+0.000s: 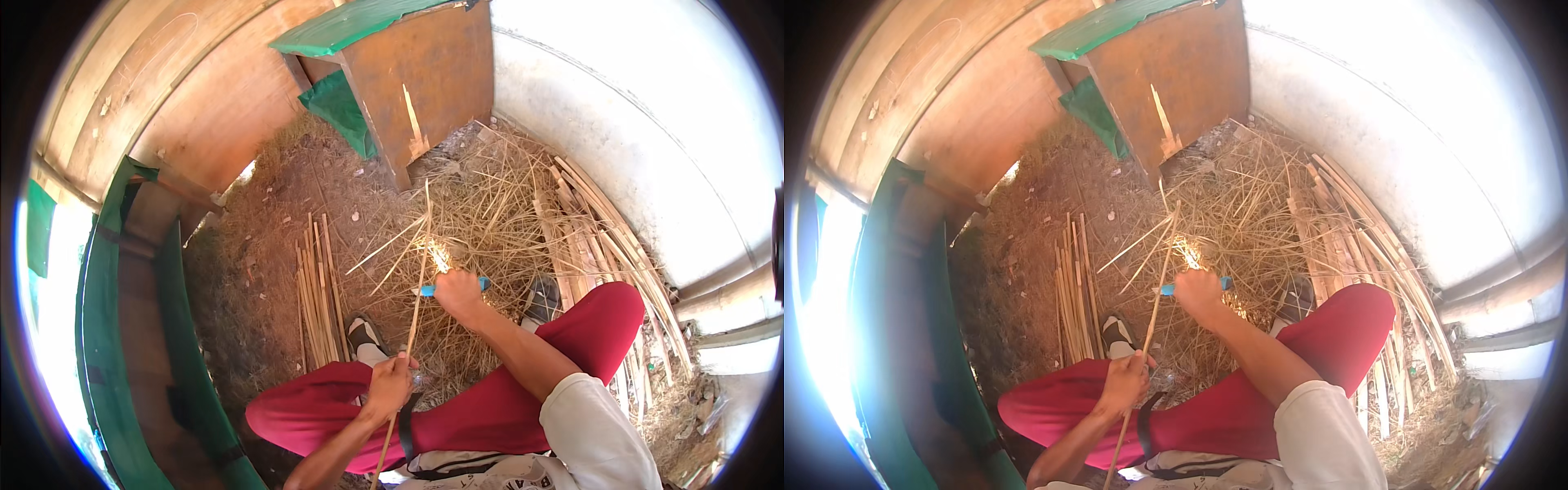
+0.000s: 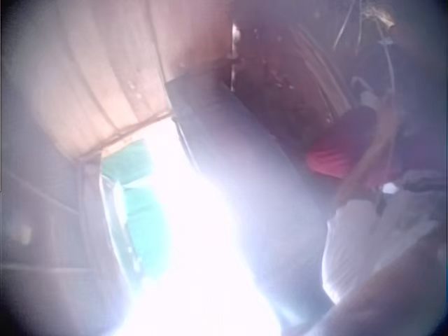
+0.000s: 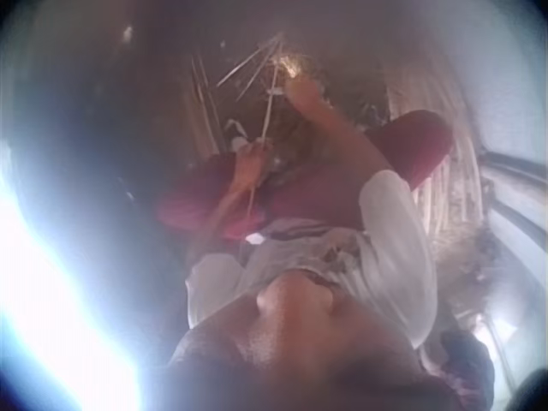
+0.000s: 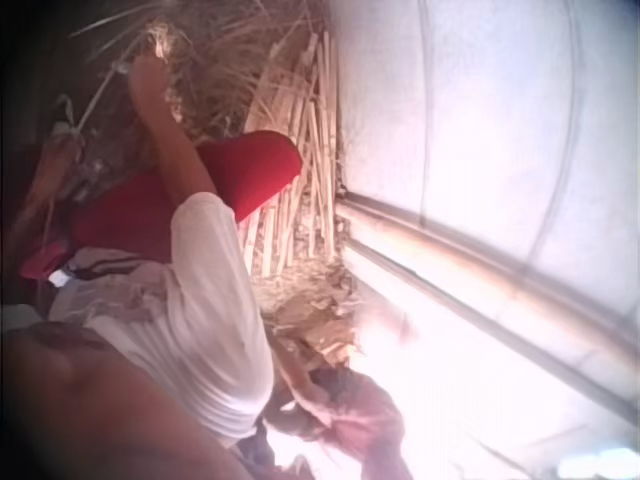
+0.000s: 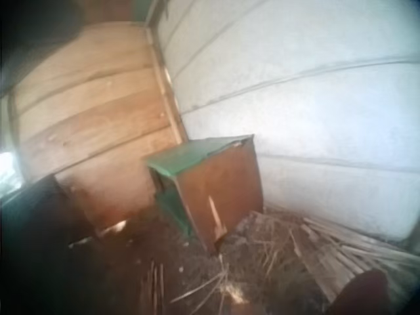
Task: The person sits on the ground and uses a utility knife to shave thin strips from a bamboo stick. They then switch to a larger knife to further refine and smooth the bamboo strip, holding it with both hands to control the shaving process.
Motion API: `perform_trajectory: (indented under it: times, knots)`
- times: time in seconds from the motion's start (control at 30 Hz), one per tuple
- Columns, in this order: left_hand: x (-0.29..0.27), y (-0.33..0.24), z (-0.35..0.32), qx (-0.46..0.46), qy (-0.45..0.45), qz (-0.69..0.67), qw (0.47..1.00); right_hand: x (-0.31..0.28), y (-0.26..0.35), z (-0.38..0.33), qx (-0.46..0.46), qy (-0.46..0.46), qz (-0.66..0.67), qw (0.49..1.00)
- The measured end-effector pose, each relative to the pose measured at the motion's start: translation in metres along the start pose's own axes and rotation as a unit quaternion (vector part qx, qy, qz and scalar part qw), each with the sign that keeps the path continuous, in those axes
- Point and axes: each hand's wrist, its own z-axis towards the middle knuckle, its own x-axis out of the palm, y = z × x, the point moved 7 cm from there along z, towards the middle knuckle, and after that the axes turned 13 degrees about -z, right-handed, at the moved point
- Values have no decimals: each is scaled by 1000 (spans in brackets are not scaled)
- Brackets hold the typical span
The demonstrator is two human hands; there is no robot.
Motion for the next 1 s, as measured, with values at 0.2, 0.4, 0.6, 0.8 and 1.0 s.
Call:
perform_trajectory:
  times: [0.2,0.4,0.6,0.8,1.0]
  knots:
    - [-4,7,-68,-86,16,-4,996,6,-68,24,103,-54,11,993]
    - [-24,36,-96,-152,33,-59,986,19,-95,22,181,49,56,981]
    - [-40,21,-90,-186,99,-146,967,40,-88,43,23,196,46,979]
    - [-84,0,-93,-163,110,-33,980,18,-81,36,84,158,294,939]
    - [-100,-42,-93,-47,81,78,993,-67,-27,2,34,19,191,981]
